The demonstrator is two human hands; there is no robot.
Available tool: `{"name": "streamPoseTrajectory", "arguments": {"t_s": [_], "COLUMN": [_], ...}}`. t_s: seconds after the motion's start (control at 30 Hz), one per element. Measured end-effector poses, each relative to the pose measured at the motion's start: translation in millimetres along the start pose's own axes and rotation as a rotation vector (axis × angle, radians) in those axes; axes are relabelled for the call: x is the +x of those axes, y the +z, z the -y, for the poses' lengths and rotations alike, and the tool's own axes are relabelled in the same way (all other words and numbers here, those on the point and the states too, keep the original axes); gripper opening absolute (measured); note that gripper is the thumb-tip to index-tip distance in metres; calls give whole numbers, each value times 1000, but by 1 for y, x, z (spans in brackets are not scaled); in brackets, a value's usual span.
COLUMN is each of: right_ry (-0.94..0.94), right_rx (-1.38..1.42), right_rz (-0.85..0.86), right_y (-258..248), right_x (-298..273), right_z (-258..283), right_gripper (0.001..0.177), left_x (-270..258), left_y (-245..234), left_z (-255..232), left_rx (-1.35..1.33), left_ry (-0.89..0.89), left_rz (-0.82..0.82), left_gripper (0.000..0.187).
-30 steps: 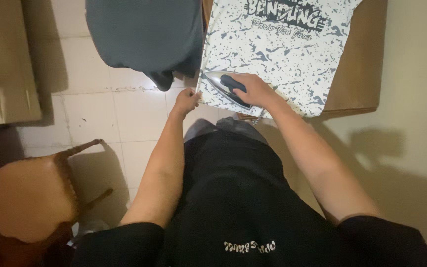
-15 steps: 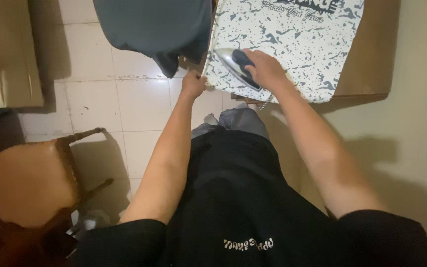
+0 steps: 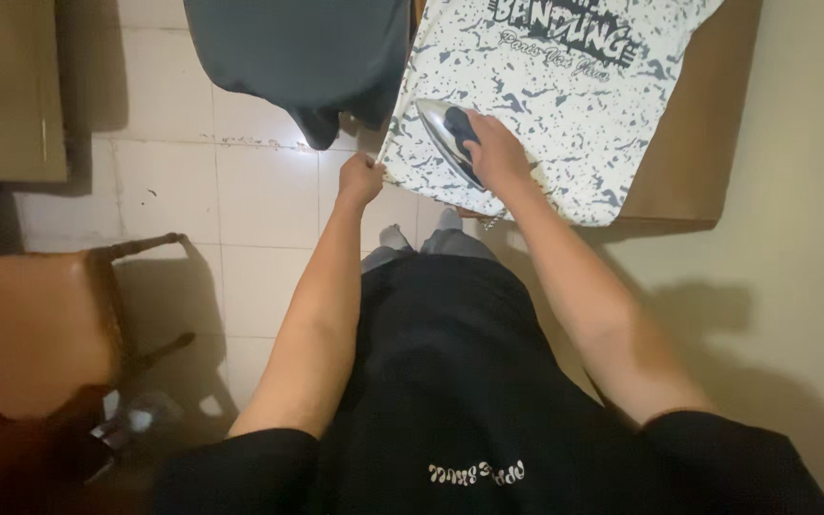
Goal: The person irons a white patterned t-shirt laid flat on a wooden table. They use a handheld iron to smooth the fabric, moving it across the front and sleeves while holding the shirt in place with the other hand. A dark polo shirt remains untouched beside the t-shirt.
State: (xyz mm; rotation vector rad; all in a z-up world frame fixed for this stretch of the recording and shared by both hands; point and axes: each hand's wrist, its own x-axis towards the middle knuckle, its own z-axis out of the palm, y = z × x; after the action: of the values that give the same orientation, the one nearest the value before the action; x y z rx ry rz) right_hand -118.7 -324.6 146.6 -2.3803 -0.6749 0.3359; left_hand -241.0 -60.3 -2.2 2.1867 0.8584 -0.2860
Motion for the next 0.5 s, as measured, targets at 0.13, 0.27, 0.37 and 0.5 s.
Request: {"name": "streamPoseTrajectory", "arguments": {"t_s": [0.13, 0.27, 0.37, 0.5], "right_ry": [-220, -40, 21, -274], "right_rx": [84, 34, 26, 59], "right_rz": [136, 190, 85, 29], "right_y": [-11, -19, -16, -12], "right_x": [7, 3, 9, 13], "right_z": [-13, -1, -1, -17], "right_gripper": [51, 50, 51, 52], "left_x": [4, -3, -6, -10], "left_y": [16, 21, 14, 6], "left_z": [3, -5, -18, -32], "left_rx": [-13, -54, -86, -140], "left_ry": [-40, -118, -153, -163], "left_rz": [-73, -112, -127, -166], "left_gripper": [27, 27, 31, 34]}}
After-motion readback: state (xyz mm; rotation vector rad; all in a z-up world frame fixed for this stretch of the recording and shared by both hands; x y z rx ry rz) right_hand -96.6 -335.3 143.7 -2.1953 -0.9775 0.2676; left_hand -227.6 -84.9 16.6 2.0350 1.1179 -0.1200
